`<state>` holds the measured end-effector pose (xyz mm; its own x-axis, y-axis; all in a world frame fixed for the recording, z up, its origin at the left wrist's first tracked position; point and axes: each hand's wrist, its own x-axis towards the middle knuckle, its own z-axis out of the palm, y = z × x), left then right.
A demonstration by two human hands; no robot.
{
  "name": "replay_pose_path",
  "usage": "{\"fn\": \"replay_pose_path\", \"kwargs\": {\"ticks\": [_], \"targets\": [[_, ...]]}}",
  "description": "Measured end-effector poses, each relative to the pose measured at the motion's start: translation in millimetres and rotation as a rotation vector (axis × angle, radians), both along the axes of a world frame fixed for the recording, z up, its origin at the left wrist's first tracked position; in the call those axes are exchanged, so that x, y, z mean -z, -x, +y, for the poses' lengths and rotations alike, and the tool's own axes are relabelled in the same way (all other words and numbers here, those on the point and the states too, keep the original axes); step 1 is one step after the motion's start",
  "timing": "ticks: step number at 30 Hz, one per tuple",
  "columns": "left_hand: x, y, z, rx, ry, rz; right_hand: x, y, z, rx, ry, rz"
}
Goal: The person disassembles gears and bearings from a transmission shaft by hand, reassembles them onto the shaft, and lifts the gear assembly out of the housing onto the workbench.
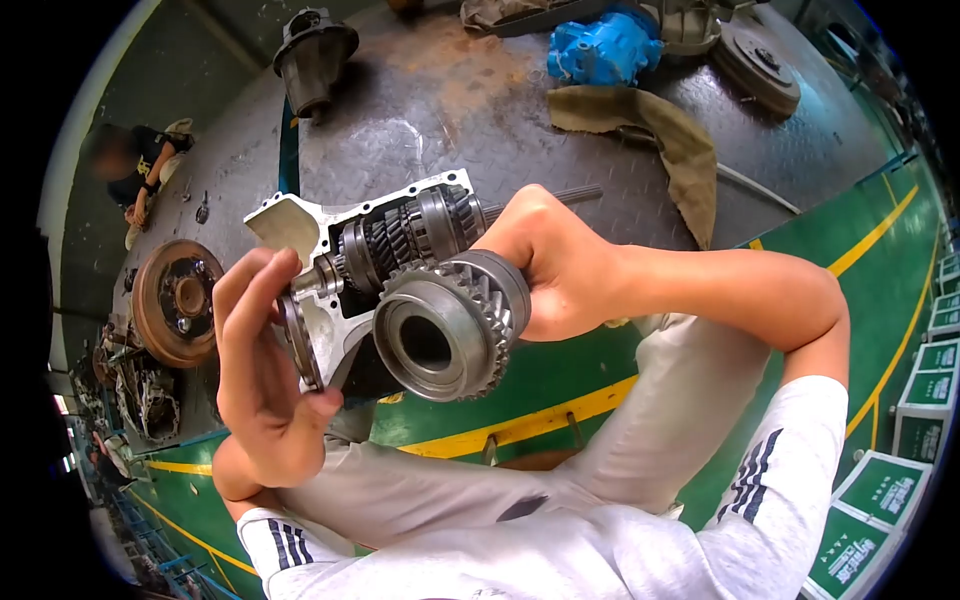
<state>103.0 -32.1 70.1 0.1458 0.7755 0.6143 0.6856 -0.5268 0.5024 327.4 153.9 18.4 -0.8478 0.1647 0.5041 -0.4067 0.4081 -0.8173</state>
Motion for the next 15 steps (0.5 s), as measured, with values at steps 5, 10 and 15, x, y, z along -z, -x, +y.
{"fn": "replay_pose_path", "kwargs": {"ticks": [5,10,15], "targets": [[-6.2,6.7,-10.7,-0.007,0.03,0.1,-0.9,-6.0,4.6,0.009,-0.037,-0.031],[-14.4,34.4,11.2,-0.532,-0.077,0.21,5.7,-11.1,10.7,0.152,-0.038,0.007],[-5.6,50.3,4.1,-0.551,0.32,0.279,17.3,-29.0,29.0,0.203,0.064,-0.097]]}}
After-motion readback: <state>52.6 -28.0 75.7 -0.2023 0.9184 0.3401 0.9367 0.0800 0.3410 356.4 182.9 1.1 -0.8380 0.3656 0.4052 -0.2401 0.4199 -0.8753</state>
